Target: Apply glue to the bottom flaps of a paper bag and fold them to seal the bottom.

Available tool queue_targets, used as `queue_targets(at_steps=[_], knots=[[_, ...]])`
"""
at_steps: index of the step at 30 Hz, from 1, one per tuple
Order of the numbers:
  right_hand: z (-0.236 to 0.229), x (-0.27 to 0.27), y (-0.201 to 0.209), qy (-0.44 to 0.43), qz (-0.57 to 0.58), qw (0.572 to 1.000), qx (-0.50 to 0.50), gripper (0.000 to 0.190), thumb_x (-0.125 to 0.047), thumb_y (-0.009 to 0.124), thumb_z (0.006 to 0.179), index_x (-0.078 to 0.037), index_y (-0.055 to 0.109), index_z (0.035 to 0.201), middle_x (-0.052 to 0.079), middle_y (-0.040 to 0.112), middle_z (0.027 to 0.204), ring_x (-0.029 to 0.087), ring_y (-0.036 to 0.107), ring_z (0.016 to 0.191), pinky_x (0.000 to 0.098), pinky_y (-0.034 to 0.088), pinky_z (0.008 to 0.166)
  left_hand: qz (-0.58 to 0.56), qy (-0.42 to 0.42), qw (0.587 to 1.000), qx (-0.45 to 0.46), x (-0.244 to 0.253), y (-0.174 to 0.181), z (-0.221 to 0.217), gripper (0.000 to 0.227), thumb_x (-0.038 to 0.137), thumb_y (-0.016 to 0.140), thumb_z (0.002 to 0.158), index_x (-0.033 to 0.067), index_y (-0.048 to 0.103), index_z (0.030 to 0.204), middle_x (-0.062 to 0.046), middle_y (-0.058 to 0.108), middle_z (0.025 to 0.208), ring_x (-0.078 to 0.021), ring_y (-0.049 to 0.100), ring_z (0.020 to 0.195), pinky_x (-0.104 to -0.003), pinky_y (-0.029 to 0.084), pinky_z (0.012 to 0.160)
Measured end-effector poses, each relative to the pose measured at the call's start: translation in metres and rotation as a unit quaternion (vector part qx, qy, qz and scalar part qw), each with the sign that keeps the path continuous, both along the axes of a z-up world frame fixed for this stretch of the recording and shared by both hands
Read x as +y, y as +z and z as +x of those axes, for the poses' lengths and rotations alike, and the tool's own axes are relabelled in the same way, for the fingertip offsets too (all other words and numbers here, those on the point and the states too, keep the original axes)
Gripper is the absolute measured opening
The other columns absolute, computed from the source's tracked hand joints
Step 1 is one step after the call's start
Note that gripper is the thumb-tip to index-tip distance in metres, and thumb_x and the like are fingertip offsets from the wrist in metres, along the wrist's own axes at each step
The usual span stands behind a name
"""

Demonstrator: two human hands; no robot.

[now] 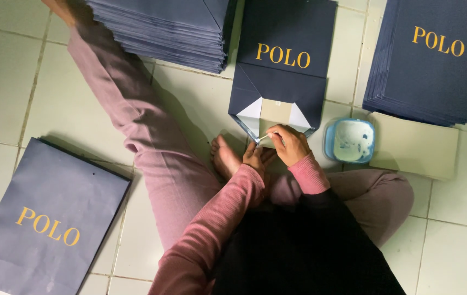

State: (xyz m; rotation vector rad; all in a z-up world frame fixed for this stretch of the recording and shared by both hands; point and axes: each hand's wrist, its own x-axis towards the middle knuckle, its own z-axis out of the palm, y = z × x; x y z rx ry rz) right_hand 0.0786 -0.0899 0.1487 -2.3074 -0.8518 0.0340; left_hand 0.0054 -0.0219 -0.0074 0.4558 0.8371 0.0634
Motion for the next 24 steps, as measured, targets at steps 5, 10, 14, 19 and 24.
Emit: queue_targets(at_steps=[5,10,14,19,24], knots=[[0.010,0.022,0.001,0.009,0.015,1.000,0.009,0.013,-0.012,0.066,0.097,-0.017,0.072,0.107,0.010,0.072,0.085,0.032,0.072,0.080,0.0436,0.059,0.073,0.005,-0.001,1.000,0.015,0.003,0.020,0.000,0.051,0.009,0.047,0.102,0.0141,0.046,0.152,-0.028,0.060,0.133,-0.0502,0.066,0.112,-0.064,0.054,0.095],[0.023,0.047,-0.010,0.015,0.013,1.000,0.010,0.013,-0.013,0.066,0.097,-0.020,0.072,0.106,0.009,0.072,0.085,0.030,0.072,0.080,0.0430,0.059,0.073,0.012,-0.013,1.000,0.025,0.002,0.018,0.000,0.052,0.012,0.049,0.102,0.0203,0.044,0.154,-0.027,0.060,0.133,-0.0502,0.065,0.114,-0.067,0.053,0.093],[0.034,0.064,-0.019,0.029,0.010,1.000,0.008,0.012,-0.011,0.064,0.098,-0.017,0.070,0.105,0.012,0.072,0.086,0.035,0.072,0.083,0.0459,0.059,0.075,0.007,-0.010,0.999,0.030,-0.010,-0.022,0.002,0.052,0.016,0.054,0.103,0.0262,0.046,0.153,-0.026,0.056,0.139,-0.0541,0.059,0.121,-0.071,0.048,0.096],[0.048,0.083,-0.047,0.038,0.010,0.999,-0.015,0.008,-0.014,0.065,0.099,-0.018,0.070,0.104,0.010,0.073,0.087,0.033,0.072,0.086,0.0448,0.059,0.077,0.028,-0.005,0.998,0.050,-0.008,-0.005,0.006,0.042,0.013,0.052,0.102,0.0188,0.058,0.144,-0.024,0.064,0.121,-0.0473,0.068,0.106,-0.062,0.057,0.086],[0.057,0.100,-0.049,0.042,0.022,0.999,-0.015,0.008,-0.010,0.064,0.098,-0.016,0.068,0.101,0.009,0.075,0.089,0.033,0.073,0.089,0.0438,0.059,0.080,0.048,-0.005,0.997,0.056,-0.016,-0.036,0.005,0.038,0.016,0.059,0.098,0.0278,0.067,0.134,-0.014,0.067,0.096,-0.0345,0.070,0.080,-0.052,0.061,0.068]])
